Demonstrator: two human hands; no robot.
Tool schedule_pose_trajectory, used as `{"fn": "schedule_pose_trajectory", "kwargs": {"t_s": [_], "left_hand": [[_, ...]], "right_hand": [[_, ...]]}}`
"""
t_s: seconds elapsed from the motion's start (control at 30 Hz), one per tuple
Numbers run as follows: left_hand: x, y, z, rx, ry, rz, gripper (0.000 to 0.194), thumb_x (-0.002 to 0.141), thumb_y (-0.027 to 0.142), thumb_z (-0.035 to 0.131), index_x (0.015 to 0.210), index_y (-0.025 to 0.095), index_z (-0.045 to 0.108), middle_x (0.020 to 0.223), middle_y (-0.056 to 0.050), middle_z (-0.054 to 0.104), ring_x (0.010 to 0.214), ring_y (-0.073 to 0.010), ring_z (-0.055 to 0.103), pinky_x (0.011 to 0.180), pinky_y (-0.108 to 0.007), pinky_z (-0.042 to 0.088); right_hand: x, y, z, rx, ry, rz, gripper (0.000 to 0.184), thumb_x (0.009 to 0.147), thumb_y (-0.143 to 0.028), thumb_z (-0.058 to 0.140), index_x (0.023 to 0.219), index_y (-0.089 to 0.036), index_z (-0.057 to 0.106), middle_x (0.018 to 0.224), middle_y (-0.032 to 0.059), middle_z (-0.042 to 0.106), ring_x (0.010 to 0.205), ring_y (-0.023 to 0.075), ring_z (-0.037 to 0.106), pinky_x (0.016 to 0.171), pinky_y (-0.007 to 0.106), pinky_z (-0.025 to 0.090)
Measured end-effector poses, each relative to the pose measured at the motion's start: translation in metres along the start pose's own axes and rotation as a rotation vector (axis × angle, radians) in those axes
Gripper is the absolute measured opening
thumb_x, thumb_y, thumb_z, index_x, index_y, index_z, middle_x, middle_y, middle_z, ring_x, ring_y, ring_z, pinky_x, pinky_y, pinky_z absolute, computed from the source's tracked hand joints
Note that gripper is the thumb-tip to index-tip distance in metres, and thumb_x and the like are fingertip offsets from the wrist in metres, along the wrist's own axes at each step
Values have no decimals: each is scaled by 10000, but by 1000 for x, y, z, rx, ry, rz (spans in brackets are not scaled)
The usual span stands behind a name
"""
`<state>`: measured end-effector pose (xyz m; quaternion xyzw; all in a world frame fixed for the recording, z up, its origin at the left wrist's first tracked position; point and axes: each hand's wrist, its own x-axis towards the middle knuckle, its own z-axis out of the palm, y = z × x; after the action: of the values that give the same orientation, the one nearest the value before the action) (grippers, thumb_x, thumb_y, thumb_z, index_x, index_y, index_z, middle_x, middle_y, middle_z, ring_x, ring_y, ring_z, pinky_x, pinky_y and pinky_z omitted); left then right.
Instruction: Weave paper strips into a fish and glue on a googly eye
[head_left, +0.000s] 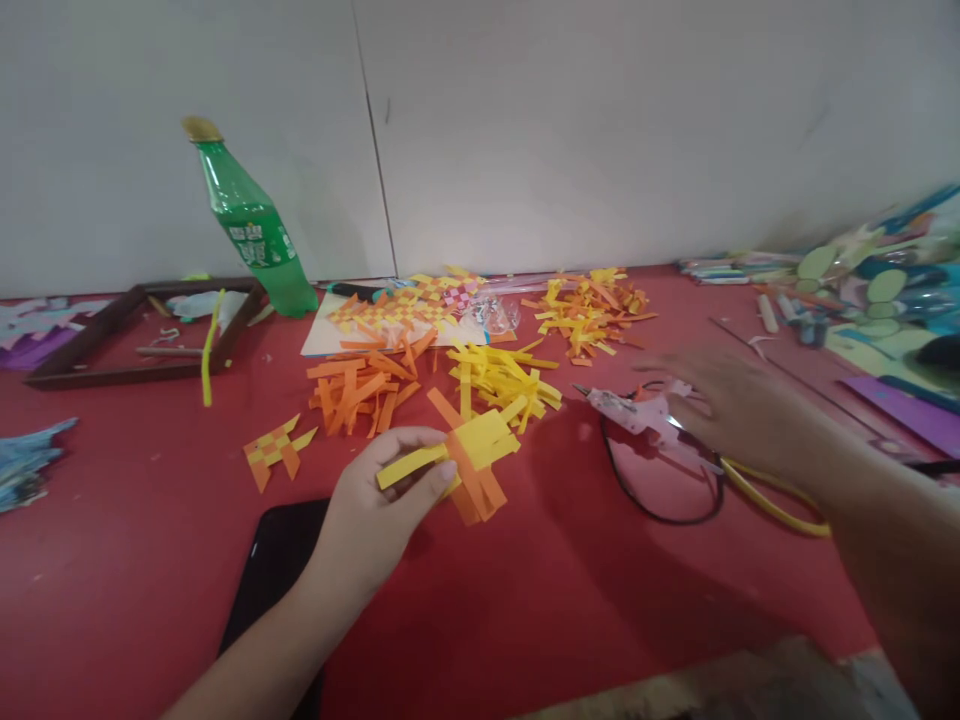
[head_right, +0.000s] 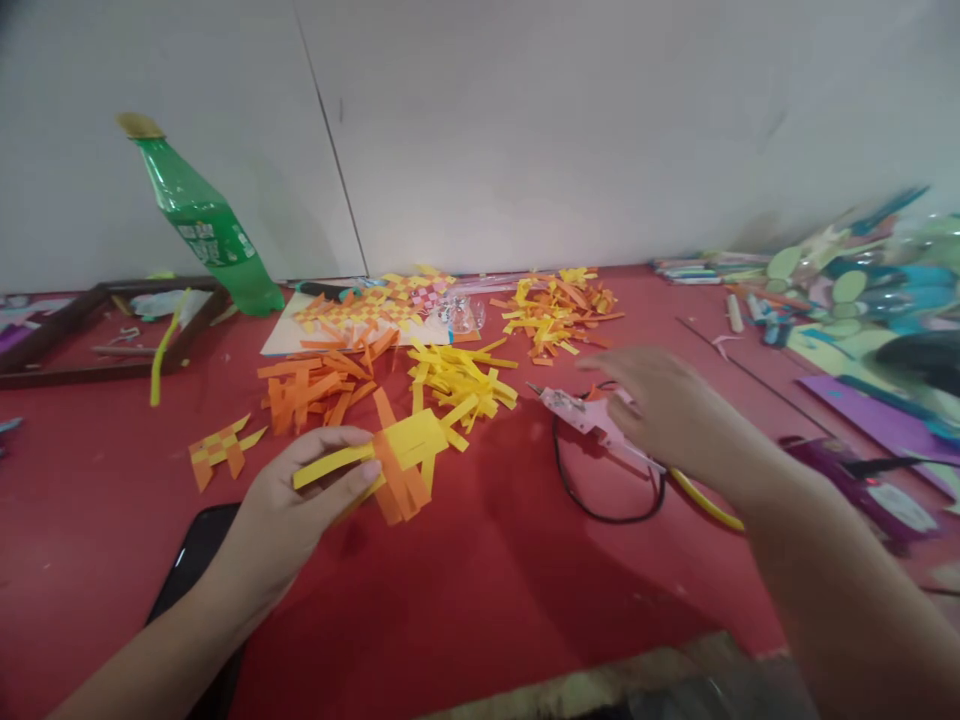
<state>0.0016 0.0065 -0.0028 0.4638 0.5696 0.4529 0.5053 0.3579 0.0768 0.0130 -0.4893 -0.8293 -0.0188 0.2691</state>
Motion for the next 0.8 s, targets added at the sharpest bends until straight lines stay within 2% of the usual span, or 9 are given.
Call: {"fn": "schedule_pose_trajectory", "kwargs": {"t_s": [0.07,0.13,0.27,0.37,0.47,0.53,0.63,0.7,0.8], "left_hand": [[1,-1,0,36,5,33,288,755,332,765,1000,222,660,785,12,694,692,-150,667,624,-238,546],[2,-2,-1,62,-8,54,306,766,343,760,1030,229,657,739,22,680,658,-146,656,593,-230,535],[3,-4,-2,15,-49,28,277,781,358,754,1004,224,659,767,14,699,680,-140,665,626,-228,548],[2,-2,-1,-75,-58,-18,312,781,343,758,1043,226,638,738,25,684,691,-133,664,646,-224,557],[0,0,1,-155,-75,-40,322,773,324,763,1047,235,618,672,55,628,630,-115,629,603,-213,556],[0,-1,1,-181,-77,-33,254,762,315,769,951,228,624,686,61,607,608,-98,602,588,-203,556],[1,-3,1,-168,-55,-18,207,751,306,775,828,206,611,738,51,603,644,-88,598,601,-180,547],[1,-4,1,-135,-44,2,208,757,301,769,838,209,600,748,50,603,656,-88,598,595,-167,530],[-1,-4,2,-80,-37,16,203,777,306,742,871,222,583,768,44,616,664,-103,606,593,-184,529]], "right_hand": [[-6,39,0,11,-102,-6,224,771,-174,689,959,-256,779,922,73,756,854,235,706,732,385,525],[-8,59,4,30,-192,-41,236,774,-150,666,939,-265,790,929,53,769,840,194,712,709,329,523],[-2,63,6,26,-241,-80,263,760,-133,635,924,-268,790,869,32,766,801,169,691,707,320,502],[5,56,-6,3,-153,-82,164,739,-221,682,869,-266,772,824,39,740,797,197,667,716,375,487],[11,30,-19,1,-13,-92,306,668,-340,774,966,-288,724,856,53,713,764,218,646,674,394,482],[12,-1,-17,102,79,-124,347,711,-366,759,1043,-299,681,898,55,709,691,187,641,578,334,467],[9,-52,4,215,43,-209,126,879,-282,579,986,-297,644,822,28,695,685,164,646,571,290,466],[4,-76,25,306,-8,-271,175,854,-282,600,1026,-255,620,852,51,688,735,189,649,618,307,486],[-5,-88,51,349,-2,-313,242,874,-356,587,1062,-205,600,841,74,677,696,189,624,596,311,459]]}}
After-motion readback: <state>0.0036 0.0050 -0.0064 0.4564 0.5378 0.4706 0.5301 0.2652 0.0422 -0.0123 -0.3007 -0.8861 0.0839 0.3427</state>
